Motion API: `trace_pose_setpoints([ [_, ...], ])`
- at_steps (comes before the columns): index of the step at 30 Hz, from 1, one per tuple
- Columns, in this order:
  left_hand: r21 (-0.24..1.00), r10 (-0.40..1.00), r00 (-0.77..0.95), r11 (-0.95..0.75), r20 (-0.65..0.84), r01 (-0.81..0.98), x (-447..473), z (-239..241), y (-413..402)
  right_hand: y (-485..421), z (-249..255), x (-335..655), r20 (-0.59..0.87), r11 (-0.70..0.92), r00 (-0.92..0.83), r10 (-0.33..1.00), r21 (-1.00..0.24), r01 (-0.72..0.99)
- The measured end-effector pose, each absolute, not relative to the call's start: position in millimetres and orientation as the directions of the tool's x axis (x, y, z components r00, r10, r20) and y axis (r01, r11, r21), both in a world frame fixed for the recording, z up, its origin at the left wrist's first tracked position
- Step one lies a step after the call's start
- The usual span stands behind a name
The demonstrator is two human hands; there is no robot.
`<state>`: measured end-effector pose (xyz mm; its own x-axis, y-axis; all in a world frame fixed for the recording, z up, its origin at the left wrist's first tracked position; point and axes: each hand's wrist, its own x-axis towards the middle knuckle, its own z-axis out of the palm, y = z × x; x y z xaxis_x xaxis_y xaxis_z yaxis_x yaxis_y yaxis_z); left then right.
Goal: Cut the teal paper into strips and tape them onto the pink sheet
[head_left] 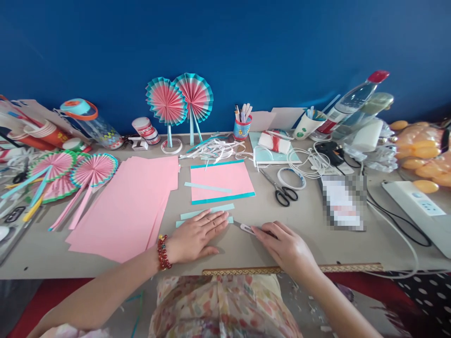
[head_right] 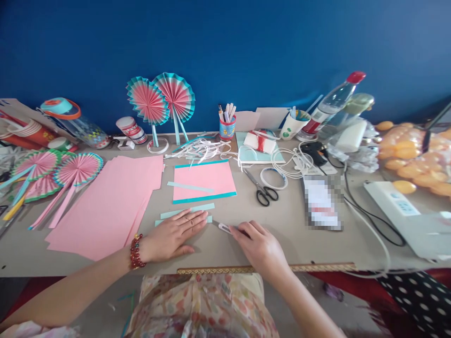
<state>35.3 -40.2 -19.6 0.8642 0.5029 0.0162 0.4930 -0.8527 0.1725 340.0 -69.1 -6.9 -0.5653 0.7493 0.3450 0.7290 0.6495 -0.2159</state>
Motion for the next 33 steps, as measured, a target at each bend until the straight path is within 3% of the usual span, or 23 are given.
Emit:
trace_pose_setpoints([
  [17,0.158,0.497,0.866,-0.860,0.047,0.485,34,-22,-41,-71,-10,333,0.368,0.671,-0.579,0.728,-0.203,0.713],
  [33,0.134,0.541,0.840,-0.836,0.040,0.532,31,-20,-43,-72,-8,326,0.319,0.638,-0.558,0.766,-0.270,0.721],
])
